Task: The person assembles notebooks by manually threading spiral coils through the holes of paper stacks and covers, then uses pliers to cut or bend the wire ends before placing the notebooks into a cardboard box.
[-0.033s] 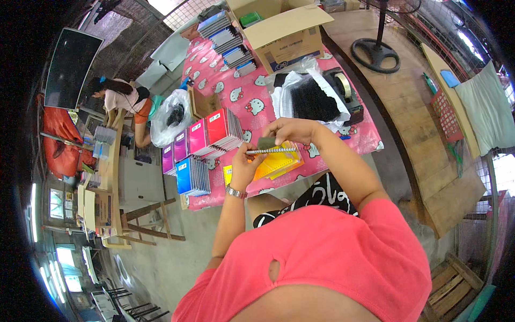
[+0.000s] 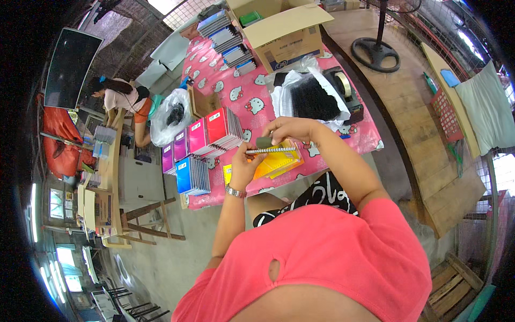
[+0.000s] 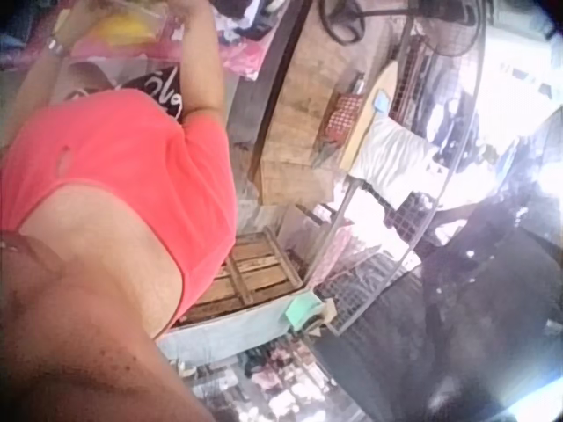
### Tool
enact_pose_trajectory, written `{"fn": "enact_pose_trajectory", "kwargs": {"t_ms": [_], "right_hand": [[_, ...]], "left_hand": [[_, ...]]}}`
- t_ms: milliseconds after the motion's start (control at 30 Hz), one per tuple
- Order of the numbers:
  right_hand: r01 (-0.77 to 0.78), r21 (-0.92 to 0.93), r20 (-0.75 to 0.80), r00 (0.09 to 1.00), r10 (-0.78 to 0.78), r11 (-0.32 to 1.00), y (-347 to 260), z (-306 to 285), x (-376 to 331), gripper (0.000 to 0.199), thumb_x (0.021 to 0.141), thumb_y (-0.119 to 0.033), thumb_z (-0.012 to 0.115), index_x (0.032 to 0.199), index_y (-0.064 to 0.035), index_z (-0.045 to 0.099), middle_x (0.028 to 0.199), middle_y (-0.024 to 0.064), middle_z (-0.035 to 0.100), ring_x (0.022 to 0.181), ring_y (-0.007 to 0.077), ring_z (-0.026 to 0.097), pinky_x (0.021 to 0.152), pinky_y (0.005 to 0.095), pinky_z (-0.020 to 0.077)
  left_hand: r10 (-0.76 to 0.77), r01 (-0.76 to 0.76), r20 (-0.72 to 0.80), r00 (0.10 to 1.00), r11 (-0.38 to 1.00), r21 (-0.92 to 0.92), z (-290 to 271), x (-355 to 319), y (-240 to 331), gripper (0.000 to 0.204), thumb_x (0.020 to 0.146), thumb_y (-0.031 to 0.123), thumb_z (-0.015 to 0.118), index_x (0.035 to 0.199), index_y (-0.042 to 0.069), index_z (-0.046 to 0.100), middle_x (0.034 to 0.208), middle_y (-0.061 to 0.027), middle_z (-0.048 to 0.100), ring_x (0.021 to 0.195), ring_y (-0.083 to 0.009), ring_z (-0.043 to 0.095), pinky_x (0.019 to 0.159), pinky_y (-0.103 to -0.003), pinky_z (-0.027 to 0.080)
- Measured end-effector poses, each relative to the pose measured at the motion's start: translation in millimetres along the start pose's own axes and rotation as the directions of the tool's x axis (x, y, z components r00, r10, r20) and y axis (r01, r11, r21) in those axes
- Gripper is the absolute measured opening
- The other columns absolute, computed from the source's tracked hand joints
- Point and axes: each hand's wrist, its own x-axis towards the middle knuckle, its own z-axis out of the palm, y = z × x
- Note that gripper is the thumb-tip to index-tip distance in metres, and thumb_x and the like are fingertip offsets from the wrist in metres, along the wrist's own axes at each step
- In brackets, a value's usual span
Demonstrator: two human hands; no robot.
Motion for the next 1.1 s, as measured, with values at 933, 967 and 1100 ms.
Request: {"fn": "enact_pose_trajectory", "kwargs": {"t_ms": [933,967,1100], "right_hand": [[-0.122,-0.985,-0.087,0.961,-0.263,-0.12,-17.7,67.0,10.4,0.019,0.083,-0.029,0.063,0.089,-0.011,0.067,0.089,0.0055,0.064,0.099,0.0238,0.06,0.094,0.0469,0.0383],[-0.136,-0.981,-0.088,0.947,-0.31,-0.136,-14.0,68.1,12.7,0.019,0.081,-0.028,0.065,0.09,-0.011,0.066,0.089,0.0053,0.064,0.099,0.0238,0.059,0.095,0.0467,0.0375],[-0.134,-0.984,-0.149,0.98,-0.129,0.117,-12.0,69.6,15.0,0.021,0.076,-0.021,0.068,0.093,-0.0111,0.063,0.094,0.0044,0.064,0.102,0.0249,0.058,0.093,0.046,0.0376]], "left_hand": [[0.03,-0.005,-0.375,0.927,0.998,0.067,18.8,-33.5,-15.5,0.017,0.087,0.006,0.069,0.102,-0.001,0.065,0.073,0.0001,0.062,0.06,-0.0036,0.05,0.052,-0.021,0.04],[0.026,0.0,-0.374,0.927,0.998,0.07,18.4,-33.8,-16.7,0.017,0.087,0.006,0.069,0.102,-0.001,0.065,0.073,0.0001,0.062,0.06,-0.0036,0.05,0.052,-0.021,0.04],[0.056,-0.022,-0.388,0.92,0.996,0.092,16.9,-33.7,-13.7,0.017,0.086,0.006,0.07,0.101,-0.001,0.065,0.068,0.0008,0.059,0.058,-0.0033,0.048,0.05,-0.022,0.039]]}}
